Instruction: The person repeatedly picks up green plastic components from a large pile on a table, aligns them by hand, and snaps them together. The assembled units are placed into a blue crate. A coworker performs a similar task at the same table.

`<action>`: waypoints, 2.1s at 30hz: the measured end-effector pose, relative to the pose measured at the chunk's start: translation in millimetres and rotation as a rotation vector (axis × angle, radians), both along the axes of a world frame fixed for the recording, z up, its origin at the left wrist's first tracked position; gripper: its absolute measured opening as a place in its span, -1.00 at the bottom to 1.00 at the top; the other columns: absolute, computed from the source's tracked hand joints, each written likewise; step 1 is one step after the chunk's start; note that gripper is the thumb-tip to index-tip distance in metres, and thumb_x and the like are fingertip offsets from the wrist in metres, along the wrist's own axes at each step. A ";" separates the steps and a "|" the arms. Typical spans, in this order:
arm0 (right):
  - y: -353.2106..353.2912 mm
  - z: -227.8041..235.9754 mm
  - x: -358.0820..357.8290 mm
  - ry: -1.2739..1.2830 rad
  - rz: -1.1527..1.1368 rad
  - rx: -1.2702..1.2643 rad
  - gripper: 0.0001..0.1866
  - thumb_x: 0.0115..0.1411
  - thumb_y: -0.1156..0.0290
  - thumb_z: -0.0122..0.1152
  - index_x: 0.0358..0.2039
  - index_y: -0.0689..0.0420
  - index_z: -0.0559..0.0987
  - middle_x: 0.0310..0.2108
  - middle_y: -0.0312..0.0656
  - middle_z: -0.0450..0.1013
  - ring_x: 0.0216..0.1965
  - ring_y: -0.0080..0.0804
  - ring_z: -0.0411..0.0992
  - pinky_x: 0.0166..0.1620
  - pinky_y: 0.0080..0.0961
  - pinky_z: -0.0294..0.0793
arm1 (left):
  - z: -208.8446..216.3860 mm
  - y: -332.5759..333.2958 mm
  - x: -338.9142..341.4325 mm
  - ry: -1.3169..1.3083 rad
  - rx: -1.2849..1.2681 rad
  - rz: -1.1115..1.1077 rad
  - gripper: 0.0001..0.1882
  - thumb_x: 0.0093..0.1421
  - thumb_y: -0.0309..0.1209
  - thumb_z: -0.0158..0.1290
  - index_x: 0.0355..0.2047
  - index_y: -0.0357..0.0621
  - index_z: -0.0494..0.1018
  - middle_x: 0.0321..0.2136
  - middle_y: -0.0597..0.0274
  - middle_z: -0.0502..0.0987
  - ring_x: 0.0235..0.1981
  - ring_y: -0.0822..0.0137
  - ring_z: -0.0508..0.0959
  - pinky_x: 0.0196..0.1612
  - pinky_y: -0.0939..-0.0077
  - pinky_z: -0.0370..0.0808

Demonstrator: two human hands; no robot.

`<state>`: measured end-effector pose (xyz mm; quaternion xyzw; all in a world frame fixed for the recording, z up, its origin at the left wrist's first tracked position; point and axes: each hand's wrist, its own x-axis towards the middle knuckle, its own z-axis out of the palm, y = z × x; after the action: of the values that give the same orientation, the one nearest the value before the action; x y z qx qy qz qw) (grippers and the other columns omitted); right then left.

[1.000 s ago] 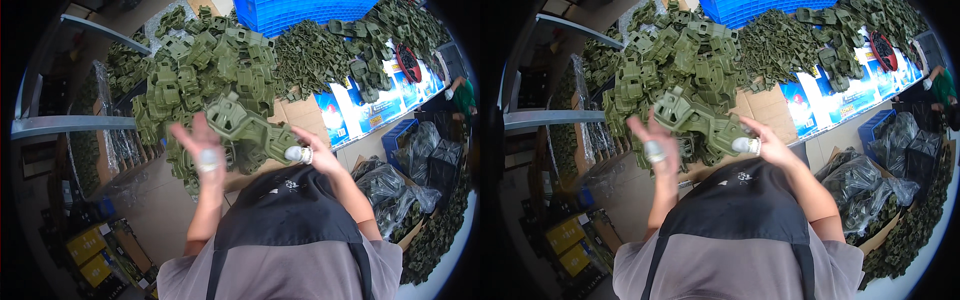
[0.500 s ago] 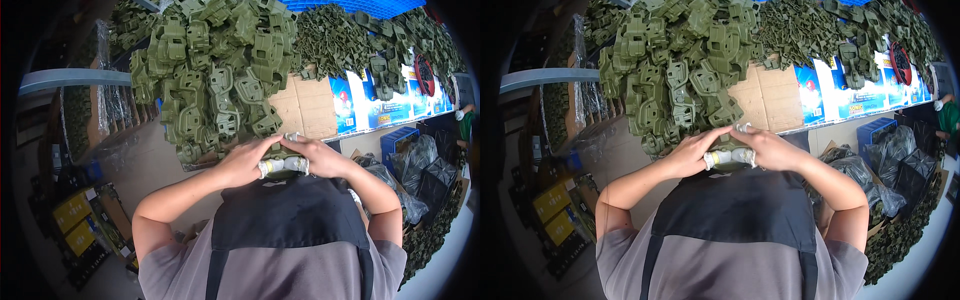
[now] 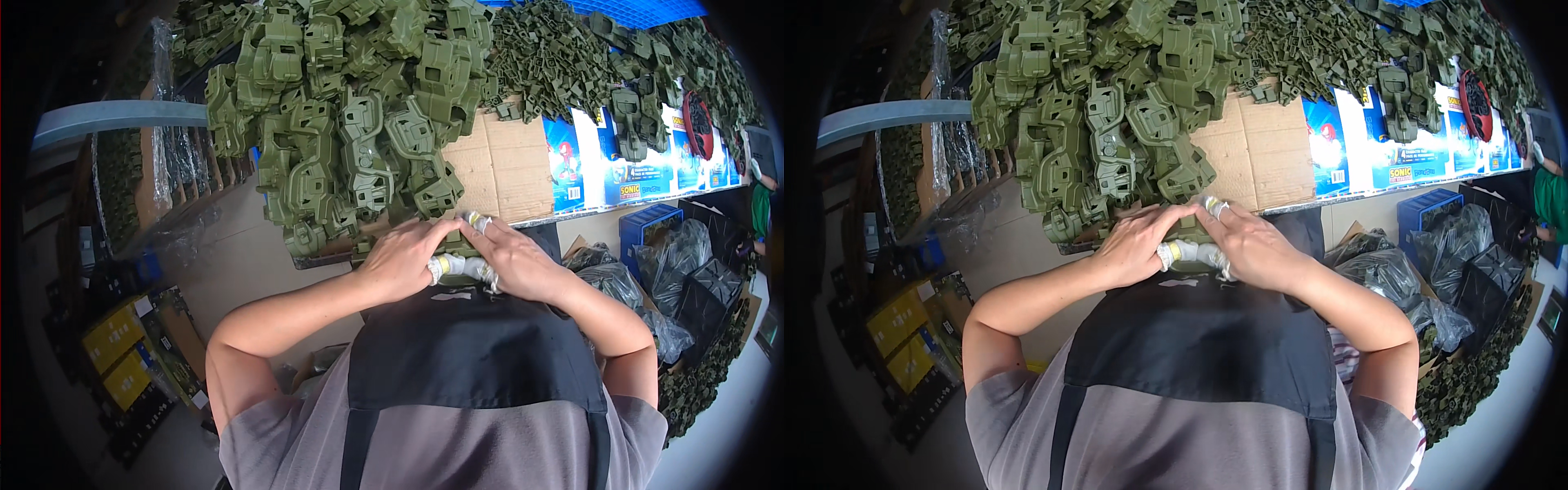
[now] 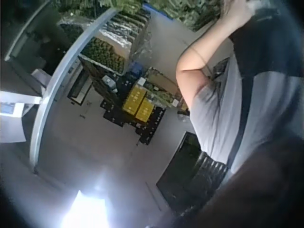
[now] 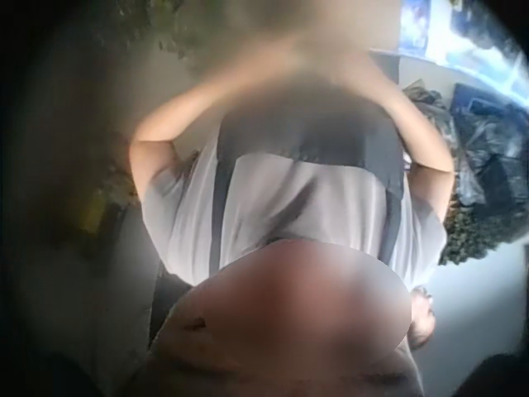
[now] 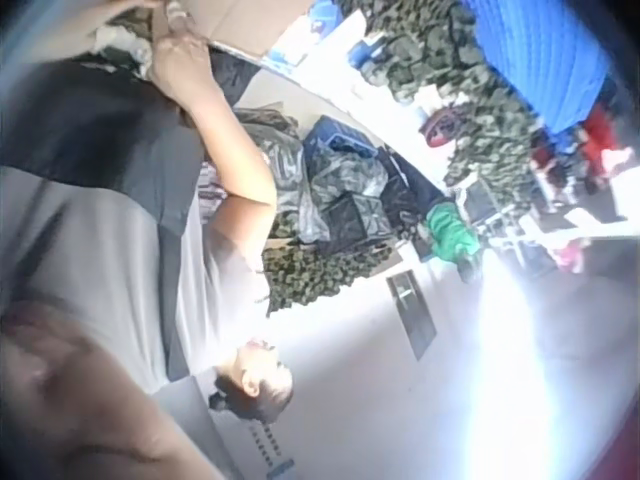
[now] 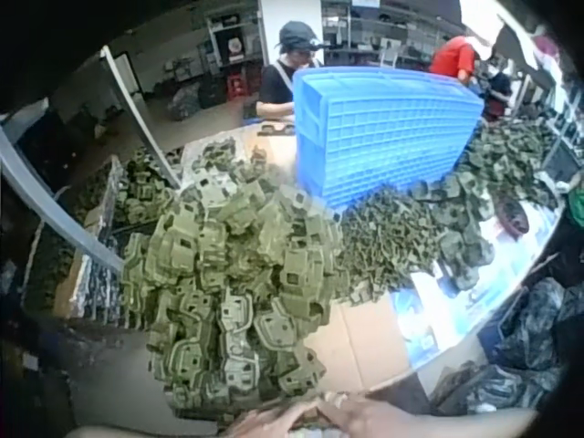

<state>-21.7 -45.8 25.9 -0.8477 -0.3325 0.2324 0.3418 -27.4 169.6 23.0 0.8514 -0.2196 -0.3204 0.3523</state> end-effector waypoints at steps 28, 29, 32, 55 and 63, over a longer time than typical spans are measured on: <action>-0.8 -22.7 -1.2 0.373 -0.128 0.046 -0.45 -0.03 0.51 0.11 0.04 0.32 0.32 -0.05 0.18 0.32 0.01 -0.03 0.31 0.06 -0.37 0.27 | -18.7 -2.0 15.0 0.081 0.031 -0.175 -0.17 -0.05 -0.44 0.01 0.24 -0.05 -0.10 -0.07 -0.12 0.38 -0.09 -0.05 0.41 -0.01 0.20 0.33; 0.5 -14.7 -4.5 0.327 -0.102 0.014 -0.44 -0.03 0.52 0.10 0.05 0.33 0.30 -0.04 0.20 0.31 0.01 -0.01 0.30 0.06 -0.36 0.27 | -18.9 -1.4 16.0 0.143 0.035 -0.179 -0.19 -0.04 -0.43 0.00 0.23 -0.10 -0.09 -0.07 -0.14 0.38 -0.08 -0.04 0.41 -0.01 0.20 0.33; -2.2 -13.8 -10.3 0.097 -0.013 -0.091 -0.41 -0.04 0.55 0.07 0.07 0.35 0.26 -0.03 0.26 0.27 -0.02 0.06 0.30 0.06 -0.35 0.28 | -6.2 -6.0 23.5 0.314 0.087 -0.187 -0.24 -0.02 -0.42 -0.04 0.20 -0.23 -0.05 -0.06 -0.17 0.37 -0.05 -0.02 0.40 -0.03 0.21 0.34; -122.6 -11.5 -9.0 0.088 -0.486 0.168 -0.39 0.00 0.38 0.25 0.09 0.14 0.28 0.03 -0.04 0.28 0.09 -0.19 0.23 0.12 -0.39 0.16 | -12.6 -58.0 13.4 0.148 -0.339 0.271 -0.19 -0.15 -0.65 0.03 0.18 -0.02 0.08 0.09 0.04 0.27 0.15 0.19 0.25 0.15 0.39 0.18; -128.1 2.4 -5.5 0.096 -0.256 0.079 -0.32 -0.02 0.33 0.22 0.13 0.07 0.20 -0.12 0.06 0.37 -0.02 -0.01 0.31 -0.01 -0.24 0.32 | -12.5 -144.7 8.7 0.232 -0.384 0.193 -0.27 -0.14 -0.55 0.07 0.12 -0.27 0.13 0.01 -0.02 0.35 0.06 0.20 0.36 0.06 0.39 0.29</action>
<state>-27.2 -173.9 28.3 -0.8570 -0.2139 0.2141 0.4172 -18.7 25.0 10.5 0.7432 -0.1524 -0.3333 0.5597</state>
